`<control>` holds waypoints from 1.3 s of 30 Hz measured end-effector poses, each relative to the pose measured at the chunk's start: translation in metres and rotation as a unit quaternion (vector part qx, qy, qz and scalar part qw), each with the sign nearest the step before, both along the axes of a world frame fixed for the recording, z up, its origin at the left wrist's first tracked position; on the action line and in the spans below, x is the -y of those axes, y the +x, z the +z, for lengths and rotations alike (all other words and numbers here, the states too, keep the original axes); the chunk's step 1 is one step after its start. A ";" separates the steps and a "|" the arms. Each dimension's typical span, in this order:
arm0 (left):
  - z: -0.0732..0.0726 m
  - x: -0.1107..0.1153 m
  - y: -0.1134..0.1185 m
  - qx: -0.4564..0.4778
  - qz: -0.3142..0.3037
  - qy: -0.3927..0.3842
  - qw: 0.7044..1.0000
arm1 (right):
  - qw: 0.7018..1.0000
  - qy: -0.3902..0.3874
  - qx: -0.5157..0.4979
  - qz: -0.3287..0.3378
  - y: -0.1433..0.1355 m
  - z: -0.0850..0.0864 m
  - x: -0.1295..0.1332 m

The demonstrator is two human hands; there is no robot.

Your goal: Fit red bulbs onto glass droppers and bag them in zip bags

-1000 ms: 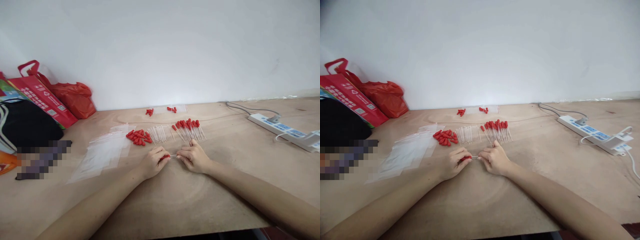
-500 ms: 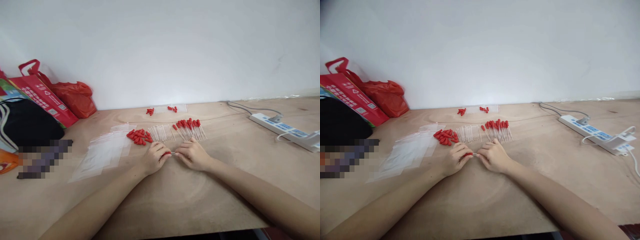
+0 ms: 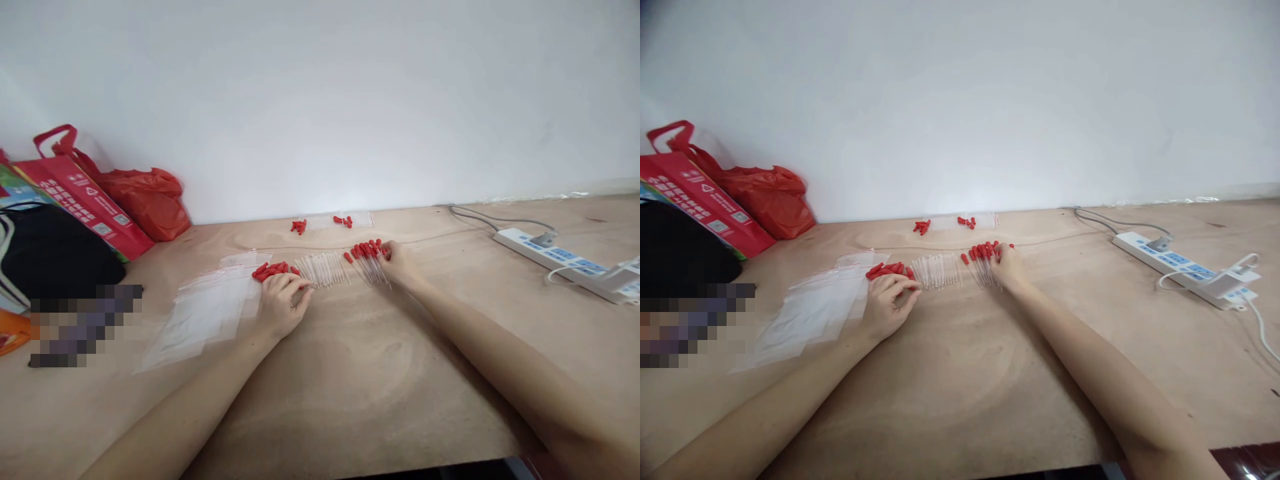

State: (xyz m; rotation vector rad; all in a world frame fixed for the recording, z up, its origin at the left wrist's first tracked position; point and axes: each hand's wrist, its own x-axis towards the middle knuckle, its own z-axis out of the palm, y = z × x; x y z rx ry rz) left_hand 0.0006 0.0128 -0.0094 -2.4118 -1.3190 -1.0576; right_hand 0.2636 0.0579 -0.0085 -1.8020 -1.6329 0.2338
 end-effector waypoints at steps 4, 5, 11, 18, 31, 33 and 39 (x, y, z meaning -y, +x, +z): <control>0.003 -0.006 -0.010 -0.002 0.126 0.024 0.992 | 0.999 -0.011 0.024 -0.033 -0.002 -0.005 -0.011; 0.004 -0.007 -0.012 -0.014 0.148 0.013 0.989 | 0.999 -0.009 0.029 -0.035 -0.002 -0.006 -0.013; 0.006 -0.011 -0.019 -0.066 0.166 -0.054 0.983 | 0.996 -0.014 0.087 -0.027 -0.010 -0.003 -0.012; 0.005 -0.012 -0.019 -0.084 0.162 -0.044 0.982 | 0.988 -0.074 0.128 0.034 -0.055 0.008 0.002; 0.001 -0.024 -0.016 -0.093 0.017 -0.045 0.994 | 0.966 -0.196 0.159 0.048 -0.084 0.019 -0.007; 0.002 -0.021 -0.015 -0.052 -0.026 -0.034 0.998 | 0.967 -0.192 0.158 0.046 -0.082 0.019 -0.006; -0.005 -0.009 -0.008 0.132 -0.127 -0.113 0.977 | 0.984 -0.062 0.118 0.119 -0.055 0.012 0.007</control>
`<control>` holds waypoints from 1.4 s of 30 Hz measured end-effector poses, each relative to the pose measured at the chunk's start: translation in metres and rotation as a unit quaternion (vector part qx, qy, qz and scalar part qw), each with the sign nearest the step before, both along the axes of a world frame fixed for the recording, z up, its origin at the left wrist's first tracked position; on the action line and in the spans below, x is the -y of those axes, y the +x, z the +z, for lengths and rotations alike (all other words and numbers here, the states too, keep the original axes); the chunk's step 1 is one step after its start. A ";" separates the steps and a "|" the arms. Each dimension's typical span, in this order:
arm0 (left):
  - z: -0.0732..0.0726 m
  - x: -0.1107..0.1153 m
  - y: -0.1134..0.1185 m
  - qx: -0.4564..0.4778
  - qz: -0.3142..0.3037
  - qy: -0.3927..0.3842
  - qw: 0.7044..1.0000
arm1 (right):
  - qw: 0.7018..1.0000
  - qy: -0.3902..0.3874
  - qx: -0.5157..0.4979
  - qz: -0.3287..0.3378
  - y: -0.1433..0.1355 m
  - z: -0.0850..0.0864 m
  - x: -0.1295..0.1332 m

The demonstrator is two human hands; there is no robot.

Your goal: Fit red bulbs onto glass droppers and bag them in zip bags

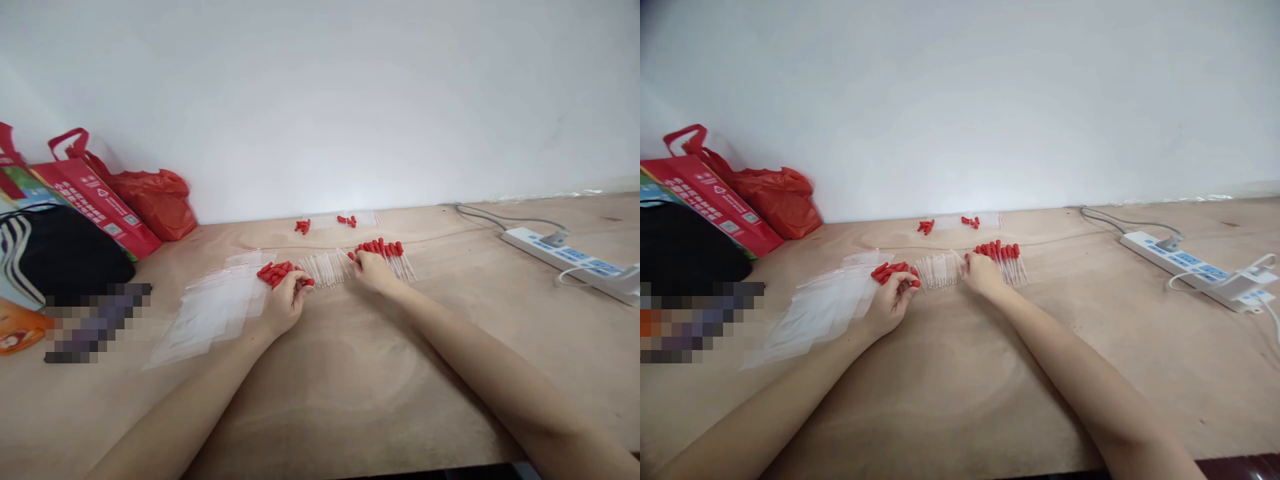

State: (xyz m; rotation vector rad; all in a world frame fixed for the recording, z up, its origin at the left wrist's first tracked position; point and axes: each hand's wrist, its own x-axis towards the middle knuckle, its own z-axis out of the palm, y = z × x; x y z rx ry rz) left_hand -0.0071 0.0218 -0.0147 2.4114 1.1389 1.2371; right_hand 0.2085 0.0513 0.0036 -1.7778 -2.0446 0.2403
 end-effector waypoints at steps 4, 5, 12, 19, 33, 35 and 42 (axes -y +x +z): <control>-0.003 0.011 0.015 0.108 -0.056 -0.081 0.989 | 0.972 0.143 -0.099 0.161 0.032 -0.016 0.028; -0.004 0.013 0.019 0.114 -0.073 -0.102 0.986 | 0.963 0.160 -0.108 0.185 0.040 -0.020 0.036; -0.011 0.019 0.032 0.154 -0.059 -0.230 0.959 | 0.964 0.147 -0.085 0.203 0.054 -0.027 0.068; -0.010 0.023 0.034 0.114 -0.082 -0.235 0.962 | 0.962 0.168 -0.095 0.192 0.032 -0.027 0.066; 0.004 0.031 0.039 -0.013 -0.067 -0.150 0.986 | 0.949 0.175 -0.066 0.254 0.027 -0.030 0.069; 0.002 0.031 0.039 -0.021 -0.058 -0.140 0.988 | 0.945 0.179 -0.059 0.268 0.029 -0.030 0.068; 0.001 0.034 0.038 -0.067 -0.081 -0.080 0.991 | 0.937 0.183 0.000 0.296 0.034 -0.023 0.067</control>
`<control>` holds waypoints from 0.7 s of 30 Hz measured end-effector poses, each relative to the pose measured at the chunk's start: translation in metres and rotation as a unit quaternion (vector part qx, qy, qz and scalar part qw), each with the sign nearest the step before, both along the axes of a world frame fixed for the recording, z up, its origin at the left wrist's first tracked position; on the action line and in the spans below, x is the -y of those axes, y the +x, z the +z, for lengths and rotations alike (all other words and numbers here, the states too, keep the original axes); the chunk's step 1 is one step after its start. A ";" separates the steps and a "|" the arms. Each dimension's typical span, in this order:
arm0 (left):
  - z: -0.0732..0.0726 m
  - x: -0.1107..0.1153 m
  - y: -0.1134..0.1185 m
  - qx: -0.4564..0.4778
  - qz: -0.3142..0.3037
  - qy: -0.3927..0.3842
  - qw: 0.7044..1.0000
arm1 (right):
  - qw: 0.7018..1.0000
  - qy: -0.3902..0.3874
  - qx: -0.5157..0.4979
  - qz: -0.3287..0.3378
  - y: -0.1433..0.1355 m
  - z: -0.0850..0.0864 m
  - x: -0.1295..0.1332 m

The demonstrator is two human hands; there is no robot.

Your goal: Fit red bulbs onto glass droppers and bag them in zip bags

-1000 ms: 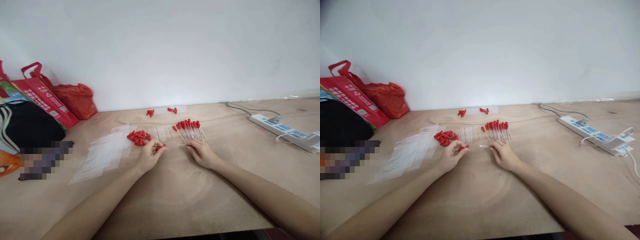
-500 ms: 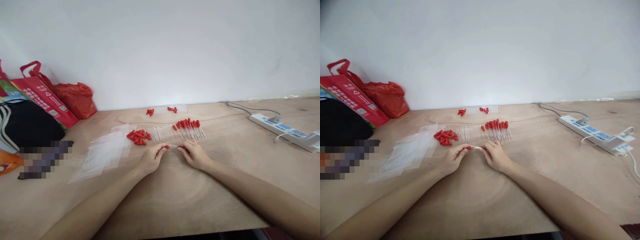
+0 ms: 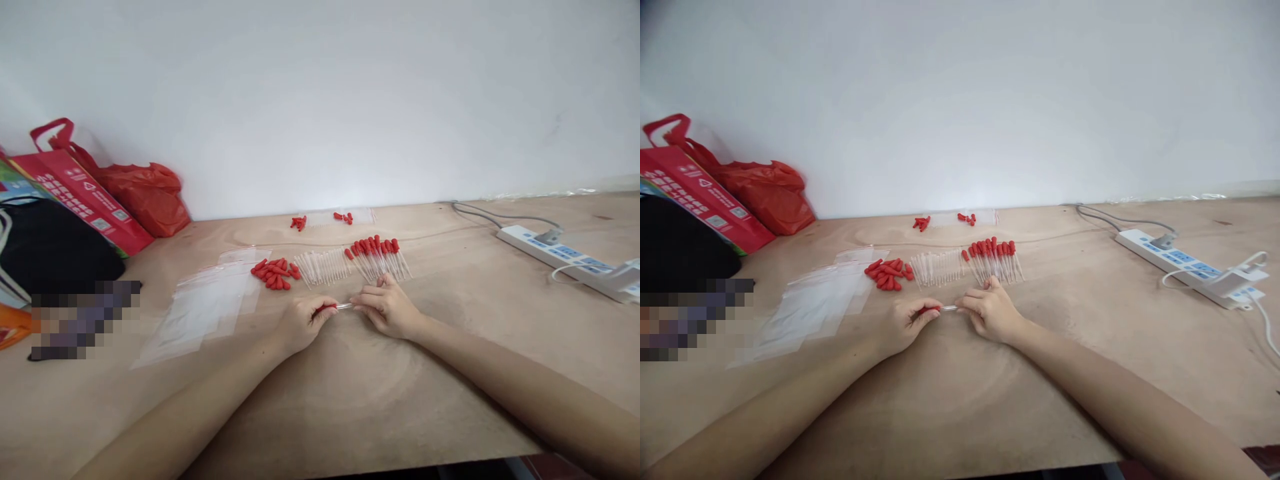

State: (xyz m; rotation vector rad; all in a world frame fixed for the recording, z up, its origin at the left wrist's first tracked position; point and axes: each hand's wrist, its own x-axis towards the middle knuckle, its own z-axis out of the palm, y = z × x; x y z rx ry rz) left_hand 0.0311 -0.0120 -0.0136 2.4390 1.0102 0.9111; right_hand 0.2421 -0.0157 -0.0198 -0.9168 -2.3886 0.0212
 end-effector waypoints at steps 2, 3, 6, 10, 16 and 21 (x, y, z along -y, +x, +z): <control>-0.001 0.000 0.000 -0.012 -0.007 0.023 1.000 | 1.000 0.011 0.013 -0.002 0.000 0.001 0.001; -0.002 0.000 0.000 -0.015 -0.010 0.035 0.999 | 1.000 0.019 0.016 -0.003 -0.001 0.001 0.001; -0.004 -0.001 0.000 -0.023 -0.020 0.066 0.997 | 0.999 0.038 0.019 -0.005 -0.003 0.000 0.003; -0.007 -0.002 0.000 -0.027 -0.036 0.079 0.996 | 0.999 0.048 0.025 -0.005 -0.008 -0.002 0.004; -0.009 -0.002 0.001 -0.034 -0.056 0.093 0.994 | 0.999 0.037 0.023 -0.004 -0.013 -0.005 0.004; -0.006 -0.006 0.000 -0.034 -0.055 0.104 0.993 | 0.999 0.029 0.039 -0.018 -0.016 0.000 0.005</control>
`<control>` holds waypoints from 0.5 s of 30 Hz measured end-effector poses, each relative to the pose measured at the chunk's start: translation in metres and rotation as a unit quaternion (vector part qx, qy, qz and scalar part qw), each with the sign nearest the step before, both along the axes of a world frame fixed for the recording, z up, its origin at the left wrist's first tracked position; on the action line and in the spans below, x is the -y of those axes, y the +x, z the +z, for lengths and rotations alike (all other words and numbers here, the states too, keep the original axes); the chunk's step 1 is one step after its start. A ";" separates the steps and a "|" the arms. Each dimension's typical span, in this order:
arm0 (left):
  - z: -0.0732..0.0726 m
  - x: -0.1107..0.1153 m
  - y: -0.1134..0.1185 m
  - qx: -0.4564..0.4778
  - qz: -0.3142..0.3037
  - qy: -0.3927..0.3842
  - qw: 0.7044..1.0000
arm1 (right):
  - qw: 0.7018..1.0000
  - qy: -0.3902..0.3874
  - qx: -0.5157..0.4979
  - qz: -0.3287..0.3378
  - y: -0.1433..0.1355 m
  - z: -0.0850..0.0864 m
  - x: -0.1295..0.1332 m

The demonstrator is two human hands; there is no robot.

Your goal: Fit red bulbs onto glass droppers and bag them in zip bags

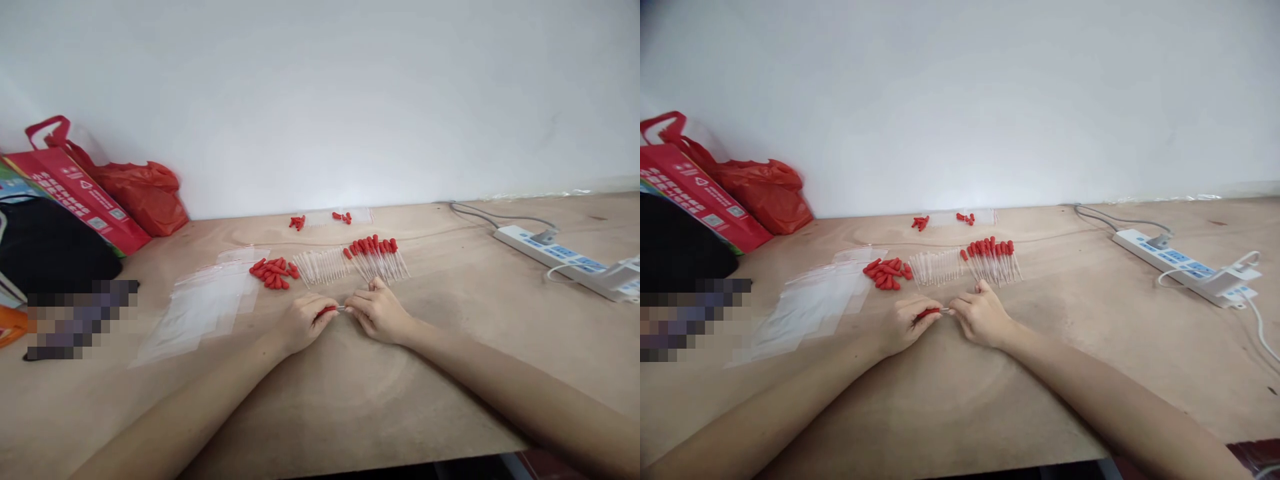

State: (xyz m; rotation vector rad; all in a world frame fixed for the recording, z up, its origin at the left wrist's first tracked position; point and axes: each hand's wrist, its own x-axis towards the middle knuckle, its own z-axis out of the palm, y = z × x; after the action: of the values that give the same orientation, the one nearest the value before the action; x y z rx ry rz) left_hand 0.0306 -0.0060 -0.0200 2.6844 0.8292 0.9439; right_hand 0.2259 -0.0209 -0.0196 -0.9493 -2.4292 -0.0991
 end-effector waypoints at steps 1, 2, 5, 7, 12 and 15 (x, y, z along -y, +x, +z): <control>0.001 -0.001 0.000 -0.002 -0.003 0.006 1.000 | 1.000 0.003 0.008 -0.006 0.000 0.002 0.000; 0.002 -0.003 -0.001 -0.004 -0.005 0.012 1.000 | 1.000 0.006 0.018 -0.013 -0.001 0.005 0.001; 0.005 -0.008 -0.006 -0.005 0.023 0.036 0.999 | 0.998 0.003 0.049 -0.042 0.000 0.011 -0.004; 0.007 -0.012 -0.012 -0.008 0.091 0.059 0.994 | 0.995 -0.025 0.036 -0.090 0.003 0.015 -0.014; 0.009 -0.025 -0.033 -0.002 0.263 0.111 0.958 | 0.943 -0.131 -0.078 -0.295 0.007 0.018 -0.056; 0.011 -0.030 -0.040 -0.005 0.330 0.112 0.937 | 0.907 -0.144 -0.076 -0.389 0.002 0.018 -0.073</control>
State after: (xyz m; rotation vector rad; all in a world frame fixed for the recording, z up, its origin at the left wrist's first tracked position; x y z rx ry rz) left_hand -0.0096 0.0235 -0.0088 2.6143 1.7879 1.2084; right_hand 0.2280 0.0523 -0.0015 -1.9364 -1.8133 0.0551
